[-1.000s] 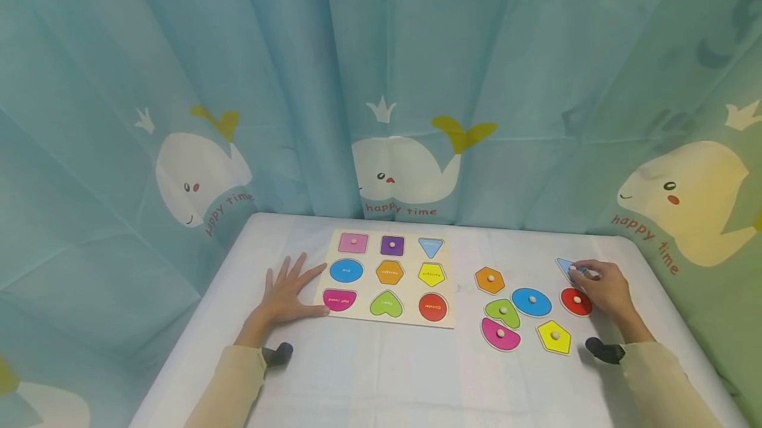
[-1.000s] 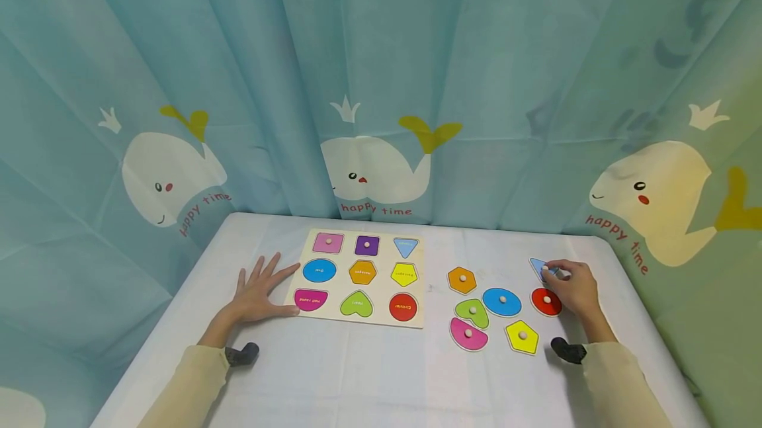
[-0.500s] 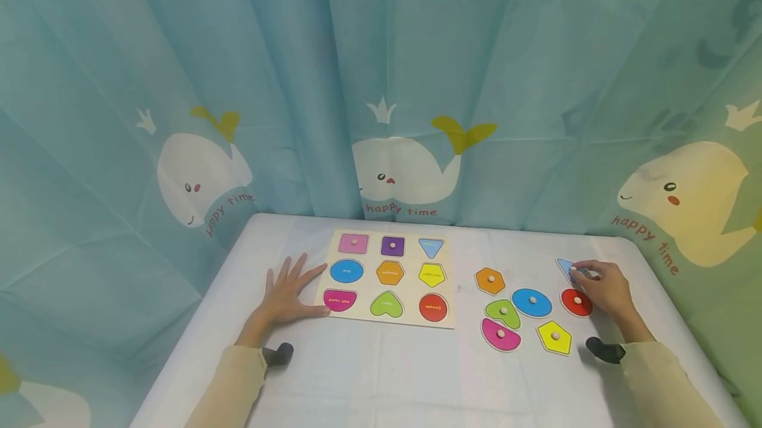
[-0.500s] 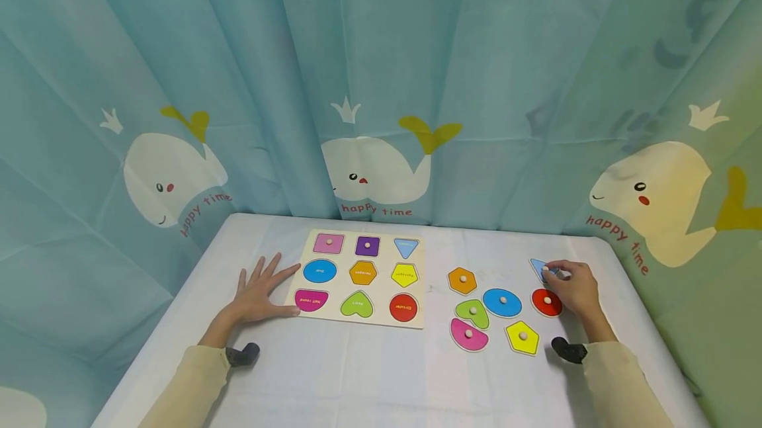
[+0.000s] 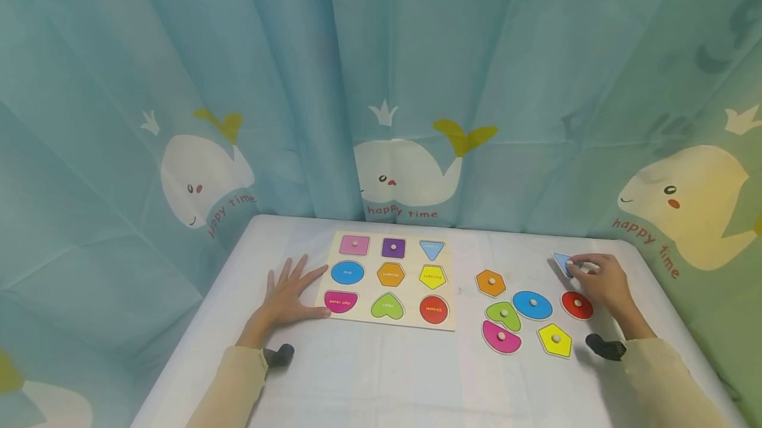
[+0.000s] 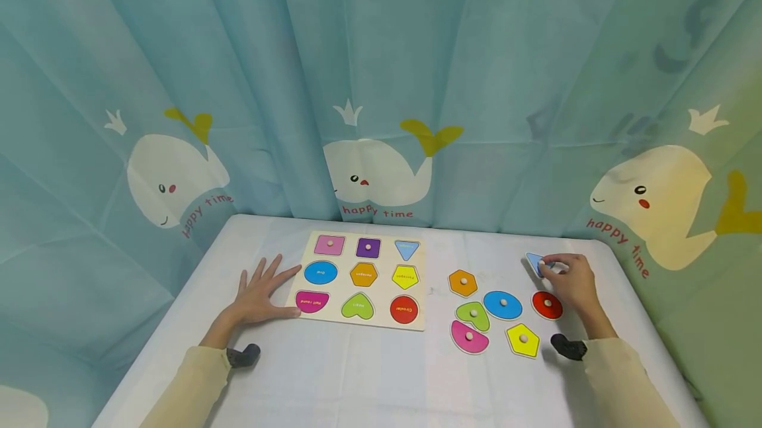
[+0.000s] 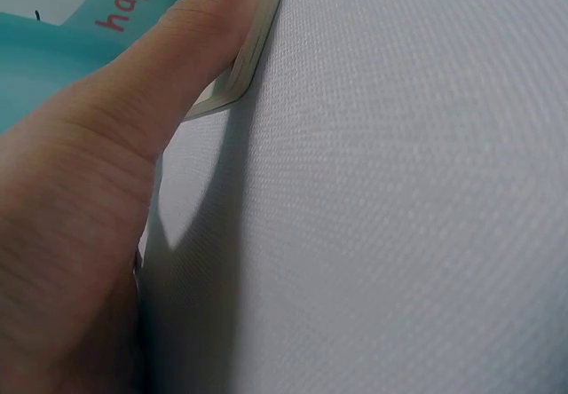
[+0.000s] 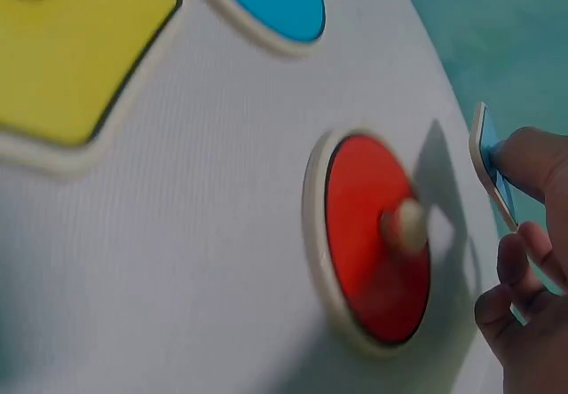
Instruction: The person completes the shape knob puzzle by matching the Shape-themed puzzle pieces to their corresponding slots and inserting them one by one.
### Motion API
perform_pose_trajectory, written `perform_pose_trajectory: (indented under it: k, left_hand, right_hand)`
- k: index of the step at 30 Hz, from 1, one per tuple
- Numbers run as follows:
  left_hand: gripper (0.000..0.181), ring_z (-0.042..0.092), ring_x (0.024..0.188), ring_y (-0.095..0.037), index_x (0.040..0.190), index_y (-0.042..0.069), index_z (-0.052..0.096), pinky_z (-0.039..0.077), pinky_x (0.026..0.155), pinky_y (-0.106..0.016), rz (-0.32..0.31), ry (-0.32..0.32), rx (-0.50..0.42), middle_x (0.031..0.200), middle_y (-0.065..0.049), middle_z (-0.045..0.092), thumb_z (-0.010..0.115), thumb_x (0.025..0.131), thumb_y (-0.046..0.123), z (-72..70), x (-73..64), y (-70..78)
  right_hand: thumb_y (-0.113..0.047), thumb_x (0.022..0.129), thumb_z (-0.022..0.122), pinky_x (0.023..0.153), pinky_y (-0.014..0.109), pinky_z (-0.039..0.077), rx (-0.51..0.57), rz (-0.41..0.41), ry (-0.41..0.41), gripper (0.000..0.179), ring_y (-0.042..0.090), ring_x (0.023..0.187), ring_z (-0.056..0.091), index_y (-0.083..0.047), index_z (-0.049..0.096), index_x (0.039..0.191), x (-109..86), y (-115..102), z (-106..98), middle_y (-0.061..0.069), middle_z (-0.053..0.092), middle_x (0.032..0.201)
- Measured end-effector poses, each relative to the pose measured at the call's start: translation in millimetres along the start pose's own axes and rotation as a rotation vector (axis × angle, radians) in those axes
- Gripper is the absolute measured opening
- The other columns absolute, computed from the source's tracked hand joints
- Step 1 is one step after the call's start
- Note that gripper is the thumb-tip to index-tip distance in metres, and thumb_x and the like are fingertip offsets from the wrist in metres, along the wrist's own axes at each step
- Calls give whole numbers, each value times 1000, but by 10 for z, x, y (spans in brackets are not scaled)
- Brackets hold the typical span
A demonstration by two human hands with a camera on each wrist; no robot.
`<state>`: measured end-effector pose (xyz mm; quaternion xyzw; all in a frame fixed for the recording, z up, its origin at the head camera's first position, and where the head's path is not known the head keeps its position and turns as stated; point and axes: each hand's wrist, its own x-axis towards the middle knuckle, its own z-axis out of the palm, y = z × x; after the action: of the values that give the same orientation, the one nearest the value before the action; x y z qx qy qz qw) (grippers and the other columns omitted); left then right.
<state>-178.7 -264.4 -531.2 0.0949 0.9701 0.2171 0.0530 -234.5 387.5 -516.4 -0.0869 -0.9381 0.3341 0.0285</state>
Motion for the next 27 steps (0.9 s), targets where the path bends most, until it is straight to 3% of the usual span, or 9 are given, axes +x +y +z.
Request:
perform_pose_trajectory:
  k: [8, 11, 16, 27]
  left_hand:
    - [104, -2, 153, -52, 158, 27, 42, -8, 113, -78, -1, -4, 5, 171, -19, 13, 79, 71, 70, -7, 6, -6]
    - [105, -1, 153, -52, 158, 27, 42, -7, 113, -78, -3, -8, 6, 171, -19, 13, 79, 70, 70, -4, 7, -6]
    - [105, -1, 153, -52, 159, 27, 41, -7, 113, -78, -9, -15, 11, 171, -19, 13, 78, 71, 71, -7, 11, -3]
    - [106, -2, 154, -51, 159, 28, 40, -8, 114, -77, -10, -10, 13, 171, -17, 13, 77, 70, 73, 6, 12, -13]
  right_hand:
    - [-21, 100, 66, 91, 66, 53, -20, -150, 12, 34, 53, 109, 51, 5, 66, 121, 4, -299, 39, 37, 40, 140]
    - [-23, 99, 68, 80, 52, 59, -14, -194, 6, 33, 47, 103, 53, 4, 69, 119, 20, -417, 47, 35, 44, 137]
    - [-25, 99, 70, 69, 26, 50, 10, -260, -5, 32, 37, 98, 52, 1, 71, 116, 48, -562, 81, 31, 48, 133]
    - [-23, 99, 71, 63, 25, 48, 50, -300, -11, 29, 32, 92, 52, 1, 73, 114, 92, -897, 256, 28, 51, 130]
